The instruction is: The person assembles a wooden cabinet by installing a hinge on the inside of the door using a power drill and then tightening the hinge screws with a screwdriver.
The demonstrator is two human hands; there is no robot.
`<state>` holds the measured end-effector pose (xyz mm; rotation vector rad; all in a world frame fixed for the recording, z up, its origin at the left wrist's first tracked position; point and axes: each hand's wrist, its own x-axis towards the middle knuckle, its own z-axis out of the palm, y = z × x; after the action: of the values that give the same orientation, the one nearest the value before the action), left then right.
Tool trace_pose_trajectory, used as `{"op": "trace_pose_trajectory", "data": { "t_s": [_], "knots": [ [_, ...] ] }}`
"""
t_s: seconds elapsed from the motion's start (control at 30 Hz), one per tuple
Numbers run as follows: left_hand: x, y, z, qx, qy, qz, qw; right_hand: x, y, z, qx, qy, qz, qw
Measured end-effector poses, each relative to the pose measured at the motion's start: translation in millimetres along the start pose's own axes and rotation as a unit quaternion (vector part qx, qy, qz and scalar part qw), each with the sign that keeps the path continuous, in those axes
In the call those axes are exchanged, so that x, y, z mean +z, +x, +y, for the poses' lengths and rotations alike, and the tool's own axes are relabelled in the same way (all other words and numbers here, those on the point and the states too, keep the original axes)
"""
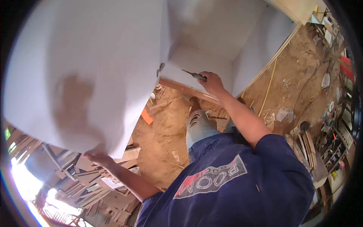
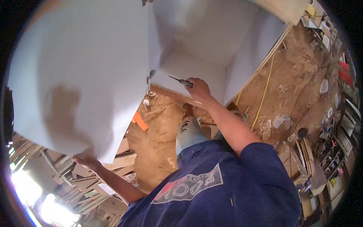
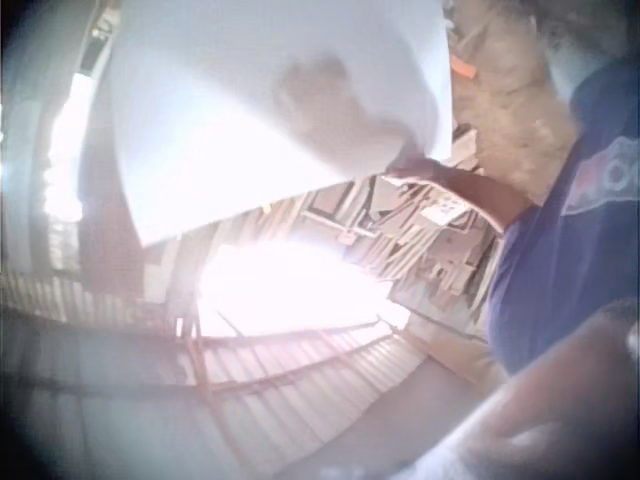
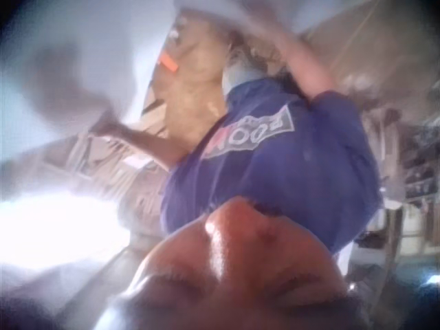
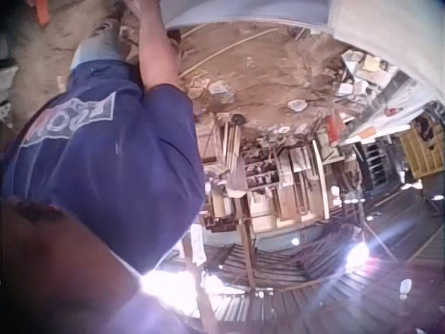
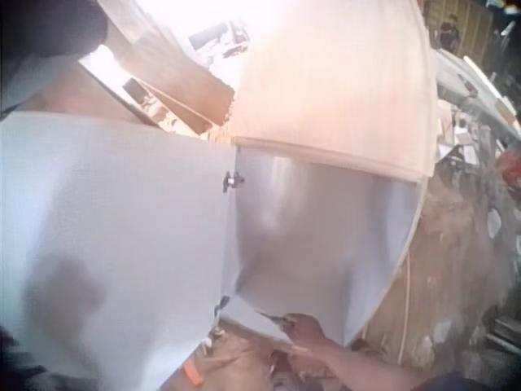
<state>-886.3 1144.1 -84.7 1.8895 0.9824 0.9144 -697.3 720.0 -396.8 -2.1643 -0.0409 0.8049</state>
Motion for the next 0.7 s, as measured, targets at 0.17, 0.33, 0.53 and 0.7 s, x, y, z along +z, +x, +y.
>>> {"op": "trace_pose_trajectory", "data": {
  "t_s": [0.17,0.33,0.53,0.7],
  "knots": [
    [-59.4,38.4,-24.5,-0.015,0.142,0.011,0.99,89.5,36.7,-8.8,-0.023,0.012,0.042,0.999],
    [-36.1,27.5,-9.5,0.112,0.169,0.069,0.977,143.1,77.4,-0.4,0.003,0.038,0.048,0.998],
    [-0.7,13.3,19.6,0.129,0.195,0.127,0.964,170.1,112.2,15.1,-0.007,0.046,0.025,0.999],
    [19.8,5.7,29.5,0.103,0.249,0.152,0.951,172.2,121.1,22.9,-0.003,0.043,0.005,0.999]
  ]
}}
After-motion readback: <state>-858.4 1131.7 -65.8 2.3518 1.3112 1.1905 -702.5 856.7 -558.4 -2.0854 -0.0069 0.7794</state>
